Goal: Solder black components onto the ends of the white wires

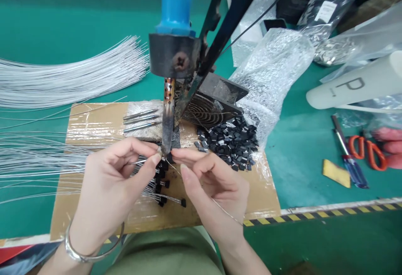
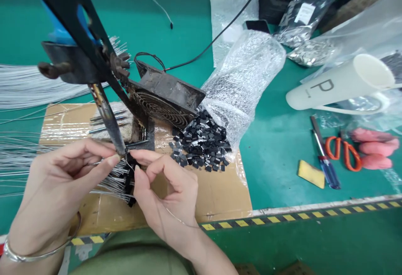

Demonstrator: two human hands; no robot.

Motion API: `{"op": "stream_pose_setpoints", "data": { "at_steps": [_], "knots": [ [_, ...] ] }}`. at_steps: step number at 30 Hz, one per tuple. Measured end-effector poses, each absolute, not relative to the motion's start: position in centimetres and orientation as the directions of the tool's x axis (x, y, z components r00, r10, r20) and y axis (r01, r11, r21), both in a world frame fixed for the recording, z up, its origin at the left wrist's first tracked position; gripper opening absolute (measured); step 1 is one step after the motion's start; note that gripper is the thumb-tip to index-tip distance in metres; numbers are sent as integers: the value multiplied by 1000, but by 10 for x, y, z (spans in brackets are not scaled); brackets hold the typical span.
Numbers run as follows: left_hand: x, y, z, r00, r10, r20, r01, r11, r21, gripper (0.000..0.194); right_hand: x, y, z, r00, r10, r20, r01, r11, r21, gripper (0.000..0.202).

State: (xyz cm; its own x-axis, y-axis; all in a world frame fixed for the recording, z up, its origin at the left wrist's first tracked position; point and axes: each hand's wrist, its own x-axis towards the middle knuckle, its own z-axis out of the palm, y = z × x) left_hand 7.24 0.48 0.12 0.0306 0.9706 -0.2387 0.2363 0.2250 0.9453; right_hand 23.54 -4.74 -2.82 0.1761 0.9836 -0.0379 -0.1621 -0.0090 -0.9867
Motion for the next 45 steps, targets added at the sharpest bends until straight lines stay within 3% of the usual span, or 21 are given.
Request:
{"op": "stream_pose_setpoints", "data": {
  "at_steps": [33, 45],
  "knots": [
    [75, 5, 0, -3, 969, -245, 269, 237, 933, 7, 233, -47, -28, 195, 980, -47, -143, -19, -990, 24],
    [76, 3, 3, 0, 971, -241, 262, 232, 937, 8, 231, -49, -25, 218, 976, 22, 5, 22, -1000, 24]
  ]
}}
